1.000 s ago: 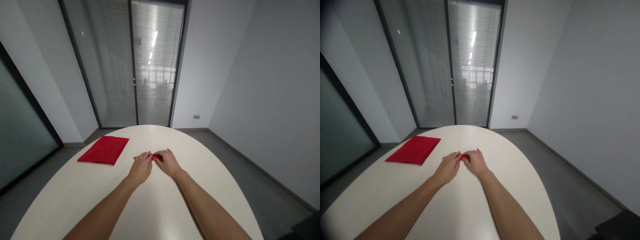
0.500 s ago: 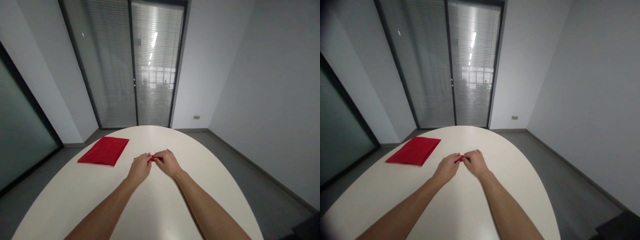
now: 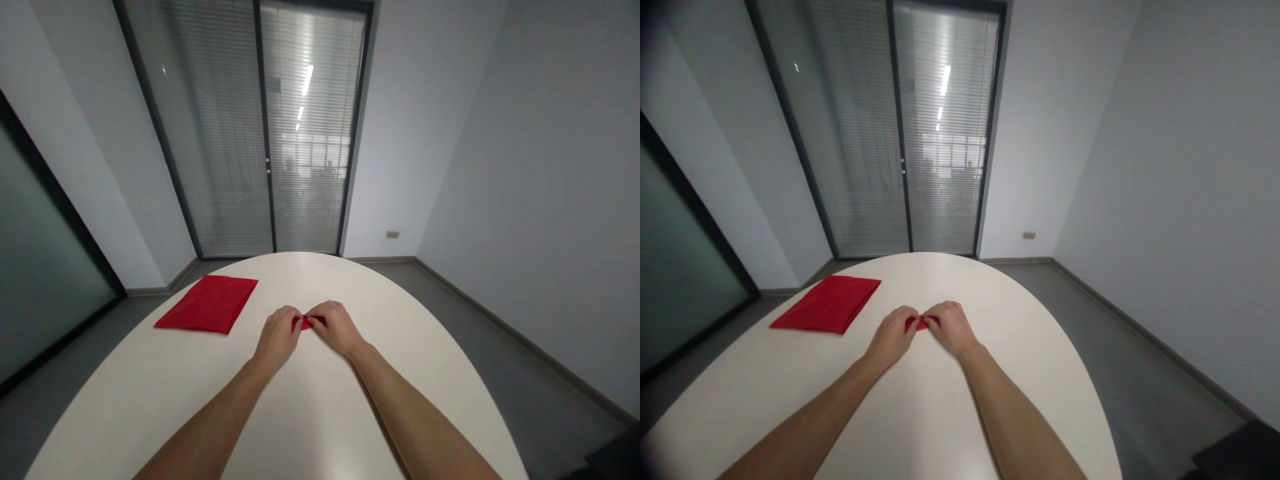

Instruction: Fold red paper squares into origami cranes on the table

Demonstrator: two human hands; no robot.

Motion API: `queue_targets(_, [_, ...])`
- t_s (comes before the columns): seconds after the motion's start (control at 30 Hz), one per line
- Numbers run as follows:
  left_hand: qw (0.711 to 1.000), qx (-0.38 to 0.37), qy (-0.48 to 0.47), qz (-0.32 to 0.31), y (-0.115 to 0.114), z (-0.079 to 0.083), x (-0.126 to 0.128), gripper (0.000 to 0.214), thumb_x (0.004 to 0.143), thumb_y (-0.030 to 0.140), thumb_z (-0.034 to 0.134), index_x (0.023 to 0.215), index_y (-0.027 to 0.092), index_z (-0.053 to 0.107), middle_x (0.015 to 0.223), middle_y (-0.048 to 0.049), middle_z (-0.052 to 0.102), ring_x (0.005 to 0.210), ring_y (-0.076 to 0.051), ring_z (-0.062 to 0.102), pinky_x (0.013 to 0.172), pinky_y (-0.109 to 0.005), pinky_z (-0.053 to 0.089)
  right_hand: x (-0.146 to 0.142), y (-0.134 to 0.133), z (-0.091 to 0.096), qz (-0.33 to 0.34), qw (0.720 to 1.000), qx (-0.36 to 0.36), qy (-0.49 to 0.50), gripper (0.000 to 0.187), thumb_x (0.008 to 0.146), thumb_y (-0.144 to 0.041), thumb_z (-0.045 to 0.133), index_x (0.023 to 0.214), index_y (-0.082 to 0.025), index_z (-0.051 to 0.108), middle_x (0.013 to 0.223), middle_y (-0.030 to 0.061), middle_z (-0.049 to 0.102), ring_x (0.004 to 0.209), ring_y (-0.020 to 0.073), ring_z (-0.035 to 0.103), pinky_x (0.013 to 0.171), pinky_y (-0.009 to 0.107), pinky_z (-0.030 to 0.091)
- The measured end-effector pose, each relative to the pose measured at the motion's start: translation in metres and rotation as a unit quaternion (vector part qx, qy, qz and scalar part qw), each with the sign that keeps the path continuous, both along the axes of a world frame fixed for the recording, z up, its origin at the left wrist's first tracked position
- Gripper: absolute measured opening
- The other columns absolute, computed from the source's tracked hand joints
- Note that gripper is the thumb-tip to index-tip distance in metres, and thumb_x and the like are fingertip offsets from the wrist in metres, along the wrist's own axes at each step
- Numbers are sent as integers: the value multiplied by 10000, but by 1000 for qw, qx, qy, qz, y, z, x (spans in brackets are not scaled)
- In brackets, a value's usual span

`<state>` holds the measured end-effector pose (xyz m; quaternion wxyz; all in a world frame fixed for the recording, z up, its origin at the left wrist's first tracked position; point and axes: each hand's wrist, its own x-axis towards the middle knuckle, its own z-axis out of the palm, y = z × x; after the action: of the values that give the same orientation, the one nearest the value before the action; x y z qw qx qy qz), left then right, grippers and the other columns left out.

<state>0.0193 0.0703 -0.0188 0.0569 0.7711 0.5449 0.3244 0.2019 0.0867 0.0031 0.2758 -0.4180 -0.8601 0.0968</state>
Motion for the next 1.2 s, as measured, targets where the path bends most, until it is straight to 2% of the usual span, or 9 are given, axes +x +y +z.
queue_targets(0.1, [1000, 11, 5, -2, -2, 5, 1, 123, 921, 149, 536, 901, 205, 644, 938, -45, 691, 924, -210, 635, 862, -346, 484, -1, 0, -1, -3, 1000, -1, 5, 227, 952, -193, 541, 1028, -243, 749, 1027, 25, 771, 977, 199, 669, 951, 347, 414])
queue_targets(0.3, [999, 10, 31, 4, -5, 10, 3, 173, 917, 122, 527, 1005, 199, 655, 996, -53, 698, 953, -218, 627, 871, -350, 477, -2, 0, -3, -8, 1000, -4, 25, 254, 923, -156, 548, 1116, -211, 703, 1036, 37, 757, 967, 194, 672, 940, 331, 431])
queue_targets(0.5, [999, -9, 43, 10, -6, 9, 3, 187, 962, 158, 478, 995, 217, 653, 979, -39, 710, 944, -204, 633, 856, -322, 480, -1, -2, -2, -8, 1000, -15, 4, 226, 902, -179, 571, 1058, -201, 733, 1016, 53, 746, 947, 197, 650, 863, 302, 460])
queue_targets(0.7, [997, -5, 65, 32, -9, 15, 5, 198, 979, 178, 457, 1019, 236, 642, 961, -33, 718, 916, -204, 648, 831, -322, 478, -2, -4, 2, -26, 1000, -10, -14, 218, 927, -214, 551, 1031, -208, 742, 969, 44, 758, 893, 198, 659, 841, 305, 453])
queue_targets(1.0, [998, 36, 53, 18, -8, 17, 0, 193, 940, 135, 505, 1043, 221, 643, 1009, -33, 728, 951, -215, 650, 861, -335, 479, -1, -2, 5, -18, 1000, 20, 9, 219, 953, -229, 546, 1076, -222, 728, 1007, 23, 769, 907, 197, 678, 883, 316, 432])
queue_targets(1.2, [999, 31, 16, 30, -3, 13, -5, 138, 964, 229, 541, 1040, 243, 656, 1040, -11, 741, 960, -191, 670, 841, -292, 484, 0, 0, 3, -12, 1000, 12, 21, 241, 967, -229, 526, 1107, -231, 722, 1041, 23, 767, 940, 201, 674, 895, 319, 420])
